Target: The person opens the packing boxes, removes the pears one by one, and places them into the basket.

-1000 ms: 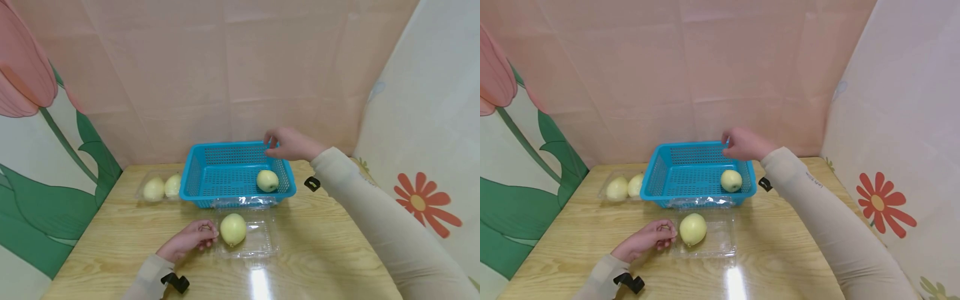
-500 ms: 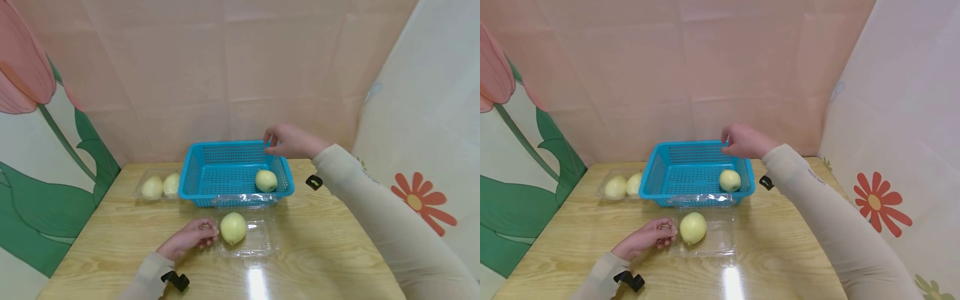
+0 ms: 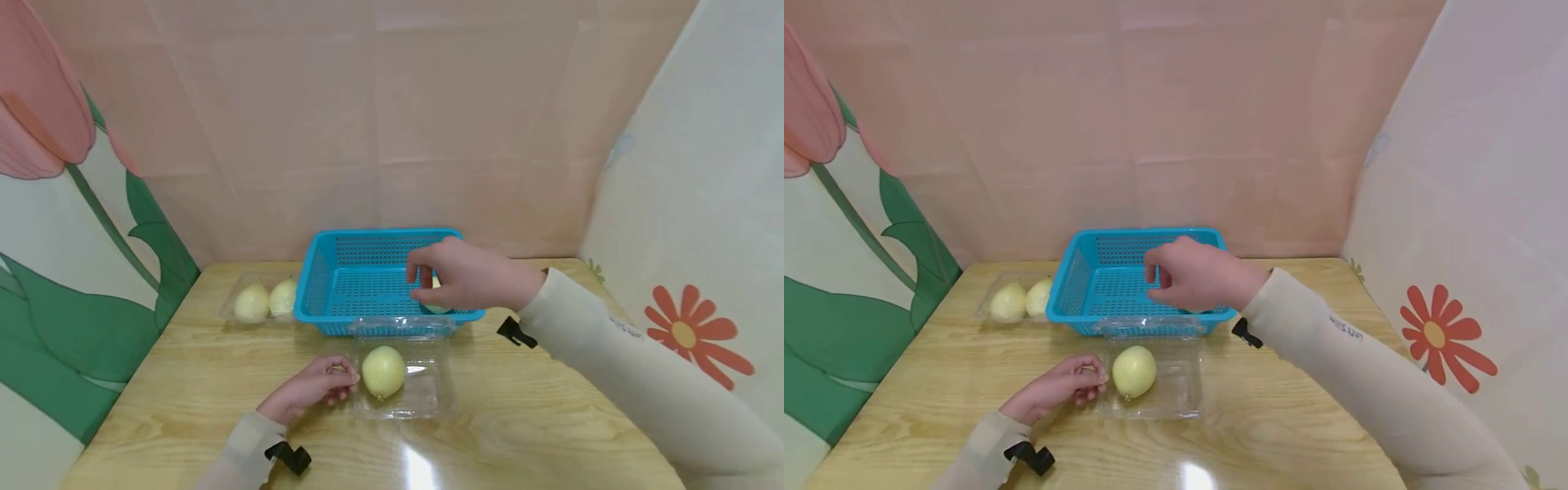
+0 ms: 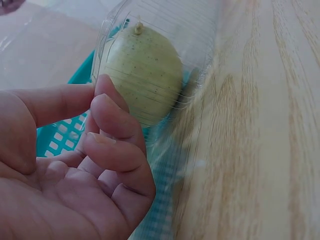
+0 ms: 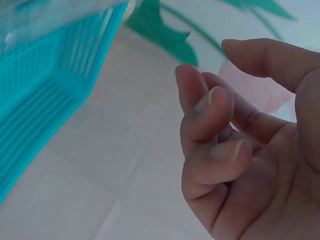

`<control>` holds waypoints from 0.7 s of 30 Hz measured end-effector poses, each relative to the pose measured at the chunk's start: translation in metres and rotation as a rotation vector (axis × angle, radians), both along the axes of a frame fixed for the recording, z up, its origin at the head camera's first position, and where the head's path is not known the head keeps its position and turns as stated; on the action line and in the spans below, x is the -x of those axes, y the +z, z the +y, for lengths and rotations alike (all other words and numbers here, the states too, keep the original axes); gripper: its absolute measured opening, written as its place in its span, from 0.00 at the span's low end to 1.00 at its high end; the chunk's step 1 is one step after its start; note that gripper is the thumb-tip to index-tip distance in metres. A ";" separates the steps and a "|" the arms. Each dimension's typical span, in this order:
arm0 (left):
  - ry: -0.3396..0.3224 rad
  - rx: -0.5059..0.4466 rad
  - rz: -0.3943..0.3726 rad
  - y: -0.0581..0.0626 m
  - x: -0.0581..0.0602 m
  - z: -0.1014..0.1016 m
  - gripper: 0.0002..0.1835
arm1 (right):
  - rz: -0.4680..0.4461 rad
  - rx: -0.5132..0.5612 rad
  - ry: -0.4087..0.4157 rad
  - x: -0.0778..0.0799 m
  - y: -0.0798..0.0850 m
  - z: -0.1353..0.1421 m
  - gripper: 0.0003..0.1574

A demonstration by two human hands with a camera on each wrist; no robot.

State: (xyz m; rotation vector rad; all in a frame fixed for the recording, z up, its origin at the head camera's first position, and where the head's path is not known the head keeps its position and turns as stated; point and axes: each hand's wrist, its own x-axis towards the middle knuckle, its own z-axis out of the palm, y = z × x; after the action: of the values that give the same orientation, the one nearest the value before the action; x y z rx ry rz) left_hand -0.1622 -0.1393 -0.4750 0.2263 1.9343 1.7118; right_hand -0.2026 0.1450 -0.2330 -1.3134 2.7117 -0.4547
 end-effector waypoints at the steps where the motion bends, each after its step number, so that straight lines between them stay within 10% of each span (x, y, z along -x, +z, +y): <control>1: -0.003 -0.002 0.001 0.000 0.000 0.001 0.09 | -0.010 0.004 0.019 -0.006 -0.001 -0.002 0.06; 13: -0.011 -0.015 0.003 -0.002 0.001 0.003 0.07 | -0.028 -0.106 0.245 -0.070 -0.042 -0.031 0.06; 21: -0.015 -0.027 0.008 -0.003 0.001 0.002 0.07 | 0.074 -0.234 0.249 -0.086 -0.082 -0.044 0.07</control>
State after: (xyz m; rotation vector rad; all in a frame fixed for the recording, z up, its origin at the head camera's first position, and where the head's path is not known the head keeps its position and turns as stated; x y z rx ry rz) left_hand -0.1632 -0.1370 -0.4778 0.2577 1.9109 1.7307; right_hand -0.1167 0.1007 -0.3148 -1.5946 2.5124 -0.0650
